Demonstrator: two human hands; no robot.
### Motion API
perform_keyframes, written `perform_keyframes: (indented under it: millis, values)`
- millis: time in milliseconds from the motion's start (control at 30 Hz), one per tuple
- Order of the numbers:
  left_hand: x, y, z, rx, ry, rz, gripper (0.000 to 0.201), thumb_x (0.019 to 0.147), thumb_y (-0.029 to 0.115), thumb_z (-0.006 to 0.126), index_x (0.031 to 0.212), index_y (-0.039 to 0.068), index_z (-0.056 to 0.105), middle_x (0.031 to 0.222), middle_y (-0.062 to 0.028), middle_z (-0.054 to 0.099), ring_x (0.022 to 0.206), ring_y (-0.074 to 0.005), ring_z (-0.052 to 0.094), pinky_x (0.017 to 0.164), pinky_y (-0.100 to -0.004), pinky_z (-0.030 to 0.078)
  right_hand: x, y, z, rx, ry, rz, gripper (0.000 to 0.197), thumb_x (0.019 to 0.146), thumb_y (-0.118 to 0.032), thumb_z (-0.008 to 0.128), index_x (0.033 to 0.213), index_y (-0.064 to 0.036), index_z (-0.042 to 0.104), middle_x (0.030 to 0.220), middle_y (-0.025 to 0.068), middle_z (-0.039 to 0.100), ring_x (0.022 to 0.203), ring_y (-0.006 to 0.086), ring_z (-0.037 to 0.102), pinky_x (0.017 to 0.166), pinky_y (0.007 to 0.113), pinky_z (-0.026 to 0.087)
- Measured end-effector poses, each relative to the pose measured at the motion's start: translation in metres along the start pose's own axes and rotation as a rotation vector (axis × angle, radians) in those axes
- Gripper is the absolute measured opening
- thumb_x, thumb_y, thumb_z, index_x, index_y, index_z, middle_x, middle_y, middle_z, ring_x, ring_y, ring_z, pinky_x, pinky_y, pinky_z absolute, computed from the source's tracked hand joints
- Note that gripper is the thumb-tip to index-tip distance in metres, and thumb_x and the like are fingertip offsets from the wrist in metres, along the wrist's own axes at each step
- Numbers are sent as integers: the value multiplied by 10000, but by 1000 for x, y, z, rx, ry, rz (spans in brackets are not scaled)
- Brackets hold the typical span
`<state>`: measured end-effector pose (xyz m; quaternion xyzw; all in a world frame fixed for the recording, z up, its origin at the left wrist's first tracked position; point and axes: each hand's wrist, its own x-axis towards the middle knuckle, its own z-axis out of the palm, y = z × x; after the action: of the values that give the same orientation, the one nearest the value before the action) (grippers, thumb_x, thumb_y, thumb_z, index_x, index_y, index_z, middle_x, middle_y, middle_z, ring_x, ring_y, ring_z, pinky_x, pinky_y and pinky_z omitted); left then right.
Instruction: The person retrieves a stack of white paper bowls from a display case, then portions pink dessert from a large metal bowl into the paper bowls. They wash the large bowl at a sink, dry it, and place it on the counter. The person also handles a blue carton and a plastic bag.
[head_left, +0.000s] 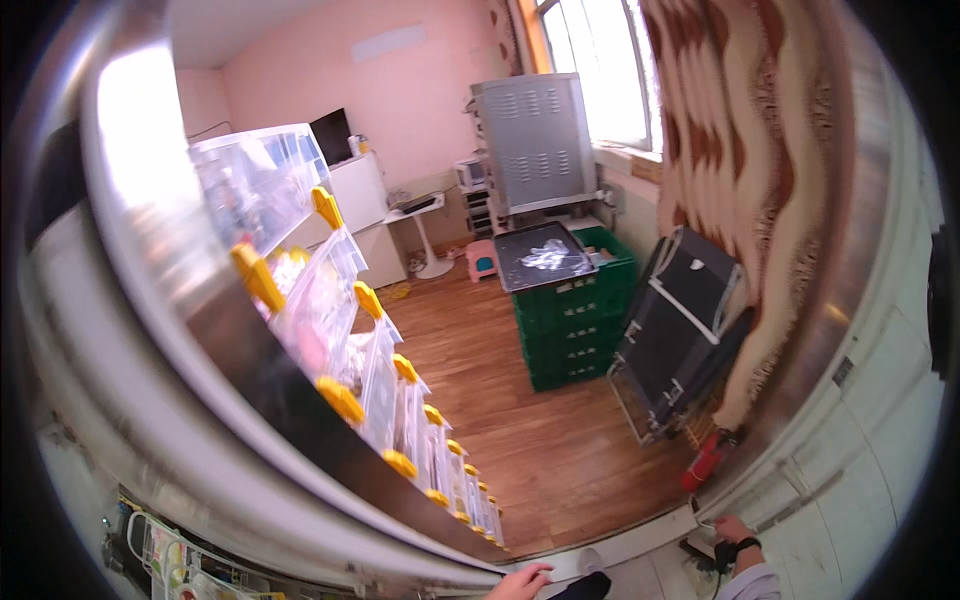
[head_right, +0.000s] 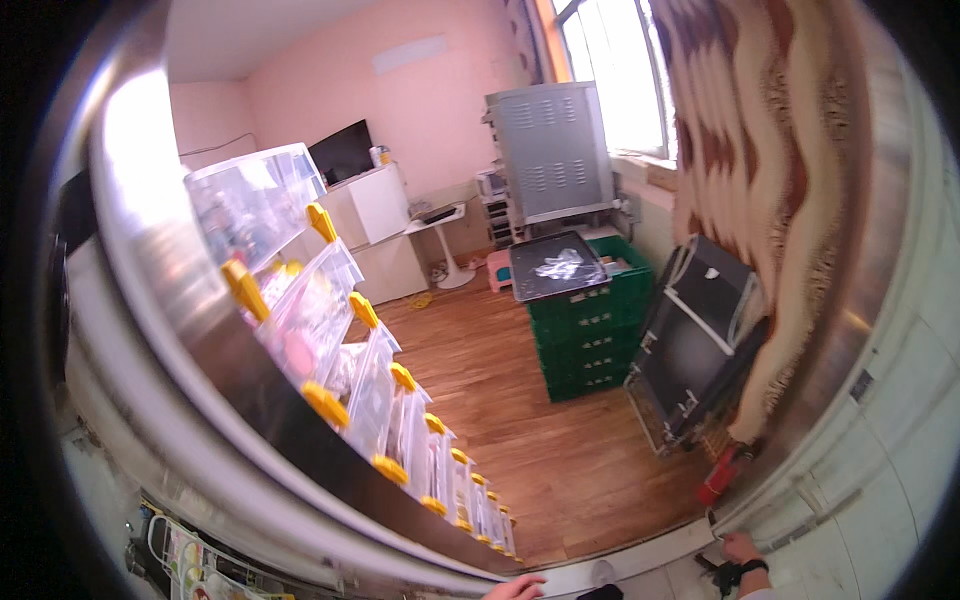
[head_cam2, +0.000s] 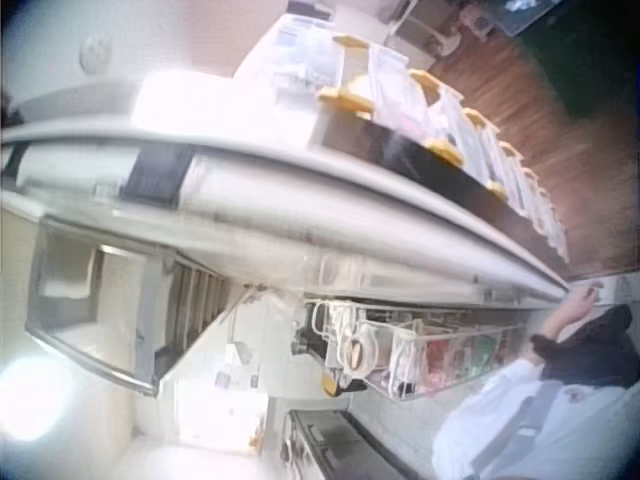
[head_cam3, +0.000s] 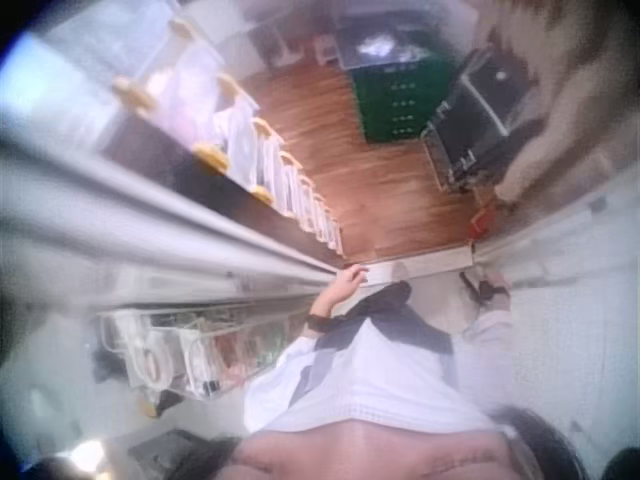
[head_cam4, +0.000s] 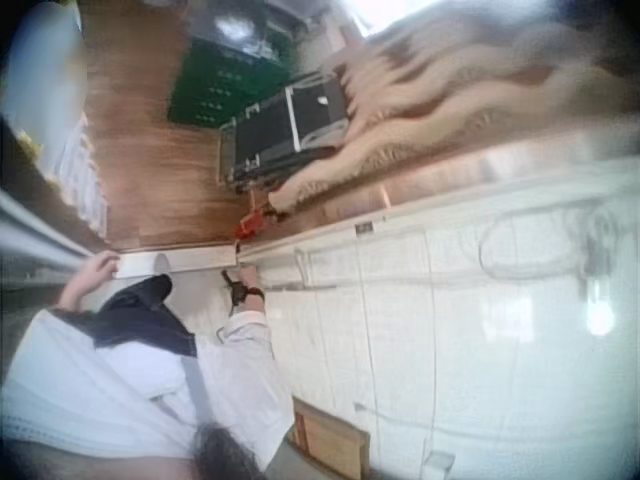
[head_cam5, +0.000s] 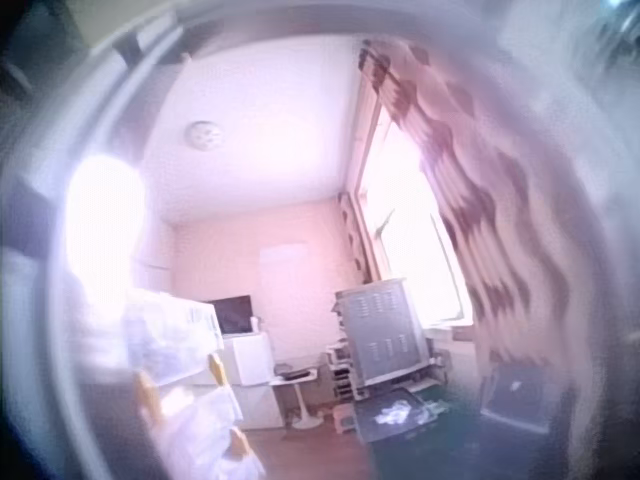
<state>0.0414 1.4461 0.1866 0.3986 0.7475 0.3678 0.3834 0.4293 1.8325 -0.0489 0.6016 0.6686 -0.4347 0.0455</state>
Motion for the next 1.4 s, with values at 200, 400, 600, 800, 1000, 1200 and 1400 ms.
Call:
perform_keyframes:
  millis: [200, 400, 600, 800, 1000, 1200, 1400]
  values:
    - [164, 13, -42, -197, 354, 60, 266, 947, 206, 496, 1153, 57, 575, 989, -125, 665, 923, -237, 629, 814, -334, 492, 40, -190, -12, 7, -752, -94, 564, 871, -432, 632, 1290, -62, 549, 1166, 38, 637, 1067, 185, 580, 908, 274, 438]
    - [262, -55, -86, -272, 480, -36, 258, 979, 185, 458, 1164, 34, 555, 899, -74, 646, 864, -160, 608, 803, -285, 480, 76, -380, -56, 8, -1052, -97, 324, 825, -306, 625, 1041, -66, 592, 952, 75, 594, 895, 247, 573, 822, 363, 459]
    - [367, -3, -144, -531, 788, -344, 235, 968, 167, 452, 1103, 30, 586, 898, -45, 699, 755, -73, 577, 726, -213, 470, 275, -563, -75, -395, -1123, -86, 344, 856, -356, 614, 1044, -70, 652, 964, 51, 645, 907, 200, 601, 834, 312, 466]
    - [405, 59, -210, -584, 1308, -270, 228, 981, 120, 433, 1151, 38, 560, 792, -28, 627, 710, -122, 578, 687, -232, 473, 381, -789, 36, 34, -824, -543, 299, 901, -109, 474, 1124, 10, 633, 878, 135, 709, 803, 171, 647, 758, 270, 491]
    - [441, 25, -273, -820, 1764, -254, 205, 969, 109, 431, 1106, 79, 579, 903, -47, 614, 761, -99, 571, 596, -231, 487, 342, -961, 197, 616, -1367, -93, 262, 918, -74, 400, 1119, 19, 540, 964, 186, 650, 902, 326, 646, 868, 422, 507]
    - [475, -50, -447, -600, 1732, -529, 234, 916, 61, 465, 1123, 79, 575, 1049, -75, 584, 935, -144, 568, 736, -281, 519, 409, -1048, 314, 122, -1349, 161, 274, 961, -129, 391, 1145, 9, 540, 1045, 192, 640, 955, 337, 629, 897, 446, 496]
    - [536, -205, -587, -333, 1550, -642, 165, 927, 169, 501, 985, 126, 650, 718, -56, 627, 698, -129, 592, 674, -331, 503, 548, -1129, 364, -43, -1004, -10, 337, 975, -255, 402, 1129, 9, 544, 984, 195, 661, 878, 329, 651, 767, 436, 521]
